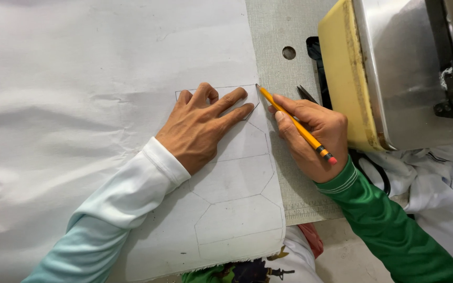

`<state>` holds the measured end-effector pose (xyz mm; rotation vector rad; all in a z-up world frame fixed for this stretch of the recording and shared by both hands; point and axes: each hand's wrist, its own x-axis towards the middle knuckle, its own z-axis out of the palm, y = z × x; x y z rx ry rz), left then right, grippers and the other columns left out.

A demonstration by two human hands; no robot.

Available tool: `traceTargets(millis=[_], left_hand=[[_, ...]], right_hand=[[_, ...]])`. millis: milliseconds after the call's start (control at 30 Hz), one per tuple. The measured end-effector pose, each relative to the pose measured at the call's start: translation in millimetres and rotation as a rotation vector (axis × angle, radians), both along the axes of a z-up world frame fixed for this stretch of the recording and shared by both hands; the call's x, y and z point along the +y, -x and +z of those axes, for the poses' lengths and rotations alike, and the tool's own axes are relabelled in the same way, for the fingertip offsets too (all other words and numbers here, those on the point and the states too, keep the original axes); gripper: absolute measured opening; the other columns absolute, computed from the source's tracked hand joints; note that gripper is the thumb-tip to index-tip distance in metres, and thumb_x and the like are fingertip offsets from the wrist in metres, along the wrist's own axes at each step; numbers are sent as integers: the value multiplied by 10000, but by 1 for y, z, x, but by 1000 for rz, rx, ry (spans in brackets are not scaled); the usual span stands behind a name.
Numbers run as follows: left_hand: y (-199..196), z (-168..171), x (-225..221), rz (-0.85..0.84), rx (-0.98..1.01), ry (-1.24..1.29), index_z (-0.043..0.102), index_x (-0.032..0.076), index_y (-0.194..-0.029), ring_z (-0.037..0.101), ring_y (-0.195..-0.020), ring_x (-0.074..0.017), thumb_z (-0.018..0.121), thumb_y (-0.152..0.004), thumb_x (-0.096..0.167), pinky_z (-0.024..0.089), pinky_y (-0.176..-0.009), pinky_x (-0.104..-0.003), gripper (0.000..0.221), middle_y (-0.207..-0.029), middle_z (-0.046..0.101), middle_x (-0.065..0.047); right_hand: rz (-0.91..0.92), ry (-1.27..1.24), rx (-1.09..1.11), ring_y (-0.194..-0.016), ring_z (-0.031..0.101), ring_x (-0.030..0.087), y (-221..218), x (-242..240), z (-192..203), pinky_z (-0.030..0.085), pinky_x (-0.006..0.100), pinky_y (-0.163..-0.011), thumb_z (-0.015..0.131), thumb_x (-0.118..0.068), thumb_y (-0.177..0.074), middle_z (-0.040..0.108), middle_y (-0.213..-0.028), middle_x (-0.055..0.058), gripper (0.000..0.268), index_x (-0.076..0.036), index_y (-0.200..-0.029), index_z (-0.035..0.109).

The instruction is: Tracing a small pattern template onto a larger sheet of paper or fabric using a pencil

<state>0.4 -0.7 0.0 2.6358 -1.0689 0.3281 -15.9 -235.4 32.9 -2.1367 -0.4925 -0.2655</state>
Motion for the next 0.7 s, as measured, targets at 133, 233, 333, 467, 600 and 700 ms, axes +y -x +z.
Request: traceTargets(millis=[133, 233, 333, 467, 600, 700], left_hand=[[1, 1, 1, -12, -2, 7, 525, 217, -1412, 464, -1004, -314, 473, -758, -56, 423, -687, -469, 710, -1487, 471, 0], [0, 0, 1, -10, 15, 13, 534, 205, -1415, 451, -999, -310, 472, -744, -76, 402, -664, -468, 729, -1494, 478, -2], [0, 1, 1, -10, 23, 1, 526, 220, -1421, 457, -1014, -314, 473, -753, -68, 412, -682, -476, 730, -1498, 467, 1], [0, 2, 1, -15, 41, 14, 529, 208, -1421, 446, -1016, -312, 455, -766, -74, 403, -696, -474, 717, -1493, 469, -9], [0, -1, 1, -17, 35, 17, 528, 215, -1429, 446, -1019, -312, 457, -784, -70, 411, -707, -479, 710, -1509, 469, -3], [-1, -1, 1, -17, 56, 27, 521, 213, -1421, 436, -1003, -314, 445, -778, -73, 391, -676, -475, 708, -1495, 471, 2]], right_hand=[[16, 57, -28, -926, 753, 262, -1, 1, 5, 609, 307, -818, 620, -48, -998, 760, -1063, 230, 261, 79, -1209, 705], [27, 78, -54, -886, 756, 260, -4, 1, 7, 613, 305, -770, 613, -20, -984, 765, -1017, 231, 246, 100, -1171, 720], [48, 112, -83, -876, 751, 253, -6, -1, 8, 613, 300, -765, 636, -3, -979, 763, -1036, 232, 229, 89, -1168, 727], [75, 202, -101, -801, 728, 207, -5, -4, 13, 582, 271, -695, 659, -10, -953, 768, -1055, 213, 236, 50, -1162, 751], [147, 290, -137, -770, 723, 216, -4, -6, 22, 603, 315, -719, 649, -42, -947, 768, -1016, 185, 246, 42, -1151, 758], [164, 307, -96, -715, 701, 177, 0, -9, 28, 600, 288, -715, 658, -44, -938, 765, -1010, 164, 261, 19, -1171, 758]])
